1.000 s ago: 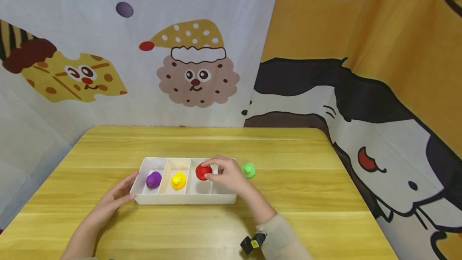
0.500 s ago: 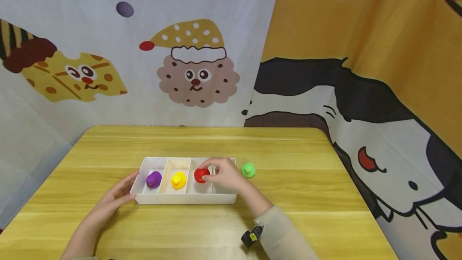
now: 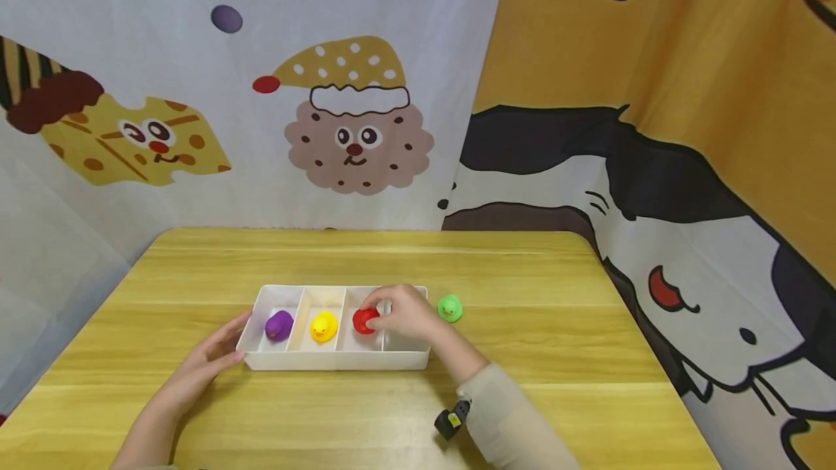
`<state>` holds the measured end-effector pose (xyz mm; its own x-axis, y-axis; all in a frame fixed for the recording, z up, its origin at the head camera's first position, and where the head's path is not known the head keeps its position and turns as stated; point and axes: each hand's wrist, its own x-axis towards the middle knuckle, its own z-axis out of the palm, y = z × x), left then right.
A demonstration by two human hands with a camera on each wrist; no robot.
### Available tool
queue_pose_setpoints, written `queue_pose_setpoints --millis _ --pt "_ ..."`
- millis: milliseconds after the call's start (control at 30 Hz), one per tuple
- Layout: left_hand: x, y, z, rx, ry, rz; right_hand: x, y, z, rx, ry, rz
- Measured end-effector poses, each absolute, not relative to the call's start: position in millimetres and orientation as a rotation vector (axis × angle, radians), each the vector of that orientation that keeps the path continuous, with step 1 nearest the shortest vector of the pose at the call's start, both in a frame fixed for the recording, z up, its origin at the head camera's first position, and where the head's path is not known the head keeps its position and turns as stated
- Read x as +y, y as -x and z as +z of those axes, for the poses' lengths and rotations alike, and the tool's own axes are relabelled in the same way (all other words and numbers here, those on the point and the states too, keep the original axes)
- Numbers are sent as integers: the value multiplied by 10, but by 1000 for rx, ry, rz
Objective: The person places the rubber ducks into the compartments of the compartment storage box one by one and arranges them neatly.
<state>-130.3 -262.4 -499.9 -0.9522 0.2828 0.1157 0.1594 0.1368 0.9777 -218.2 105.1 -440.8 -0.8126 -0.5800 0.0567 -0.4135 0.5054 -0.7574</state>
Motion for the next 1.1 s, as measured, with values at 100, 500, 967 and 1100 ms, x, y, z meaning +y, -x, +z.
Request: queue_pose_setpoints --millis 100,500,967,1100 --pt "-2626 1305 -5008 2291 -451 1952 1040 2193 -4407 2553 857 -1149" --pt "-2625 1298 -5004 2296 -449 1955 983 2180 -4361 2571 846 -1070" --pt "-2624 1299 -5012 2277 -493 1978 901 2203 -4405 2589 716 -988" --pt "-2625 1305 -5019 2281 -500 1980 888 2197 -4384 2592 675 -958"
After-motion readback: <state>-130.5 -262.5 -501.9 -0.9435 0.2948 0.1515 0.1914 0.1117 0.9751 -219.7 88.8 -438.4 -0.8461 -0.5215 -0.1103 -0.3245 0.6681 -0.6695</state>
